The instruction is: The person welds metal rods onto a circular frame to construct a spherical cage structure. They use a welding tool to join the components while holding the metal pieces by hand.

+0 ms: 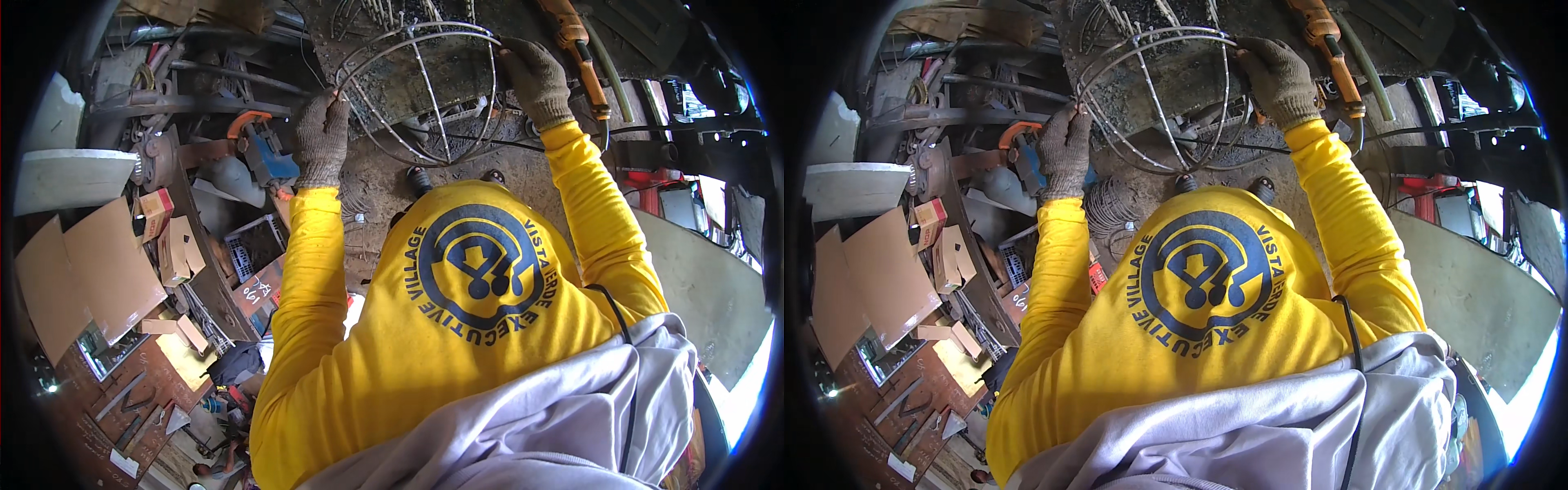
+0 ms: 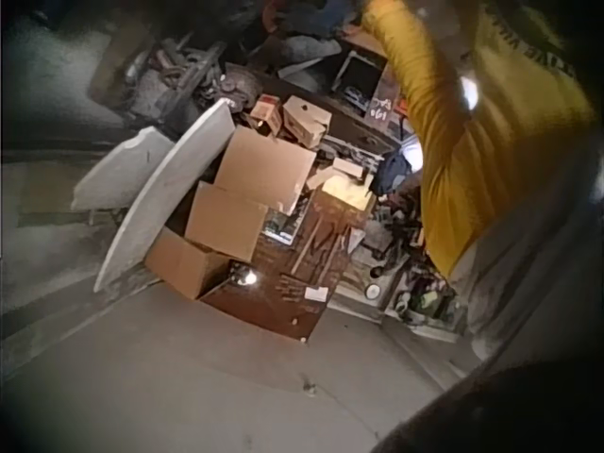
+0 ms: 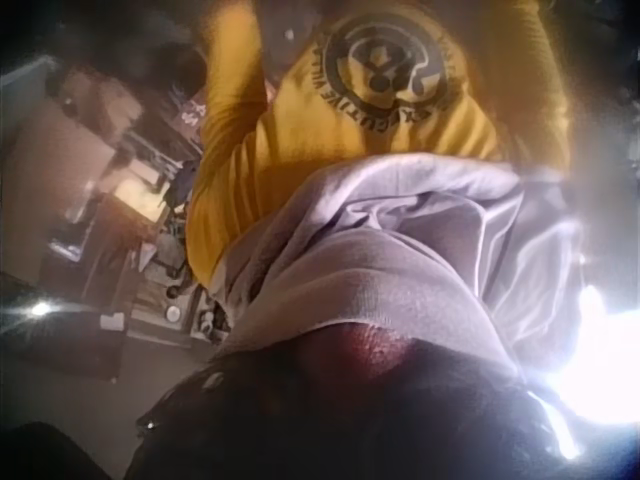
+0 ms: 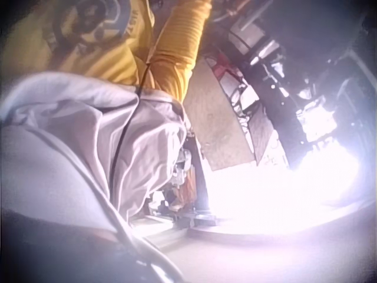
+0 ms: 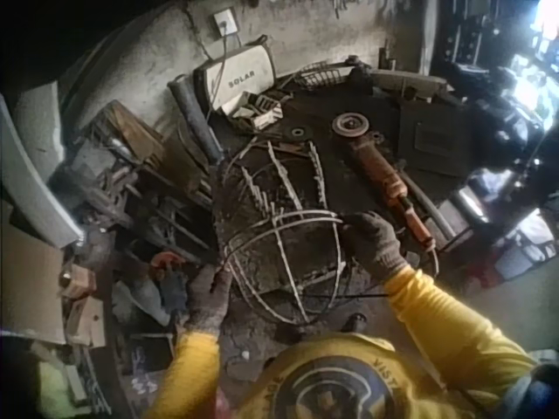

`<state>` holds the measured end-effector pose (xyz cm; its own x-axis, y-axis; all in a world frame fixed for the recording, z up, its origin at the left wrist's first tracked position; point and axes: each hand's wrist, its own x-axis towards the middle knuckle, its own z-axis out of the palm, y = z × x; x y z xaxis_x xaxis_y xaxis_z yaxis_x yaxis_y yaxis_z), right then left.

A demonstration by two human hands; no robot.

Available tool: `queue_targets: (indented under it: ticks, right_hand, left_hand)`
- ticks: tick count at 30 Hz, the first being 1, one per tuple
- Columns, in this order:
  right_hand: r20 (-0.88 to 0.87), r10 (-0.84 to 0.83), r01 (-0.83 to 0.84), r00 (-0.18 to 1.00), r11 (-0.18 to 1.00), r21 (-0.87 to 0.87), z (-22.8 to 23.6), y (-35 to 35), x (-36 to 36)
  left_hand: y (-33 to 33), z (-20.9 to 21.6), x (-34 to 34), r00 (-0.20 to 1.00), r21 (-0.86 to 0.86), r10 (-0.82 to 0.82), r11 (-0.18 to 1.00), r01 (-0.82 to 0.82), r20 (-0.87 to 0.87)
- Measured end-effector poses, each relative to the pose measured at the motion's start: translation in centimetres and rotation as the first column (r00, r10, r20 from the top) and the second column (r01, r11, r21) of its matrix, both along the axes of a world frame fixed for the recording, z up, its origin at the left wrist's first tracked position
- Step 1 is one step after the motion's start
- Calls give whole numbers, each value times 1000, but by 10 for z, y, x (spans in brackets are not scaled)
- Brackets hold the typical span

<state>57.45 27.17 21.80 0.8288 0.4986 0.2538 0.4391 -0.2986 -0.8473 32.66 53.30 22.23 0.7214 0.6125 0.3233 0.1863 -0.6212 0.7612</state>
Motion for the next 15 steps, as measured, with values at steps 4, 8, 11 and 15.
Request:
queue_targets:
  ticks: [4, 8, 11, 15]
  right_hand:
    - [22, -6, 6, 1000, 1000, 27, -2, 0, 0]
    - [-39, 24, -19, 999, 993, 117, -11, -2, 3]
    - [0, 9, -9, 1000, 996, 93, -9, -2, 2]
    - [69, -16, 13, 997, 999, 46, -2, 1, 2]
  left_hand:
    - [3, -7, 10, 990, 58, 111, 993, -106, -87]
    - [4, -19, 13, 986, -195, 135, 974, -114, 98]
    - [7, -11, 13, 987, -131, 154, 978, -160, -52]
    - [7, 0, 15, 988, -131, 125, 982, -136, -89]
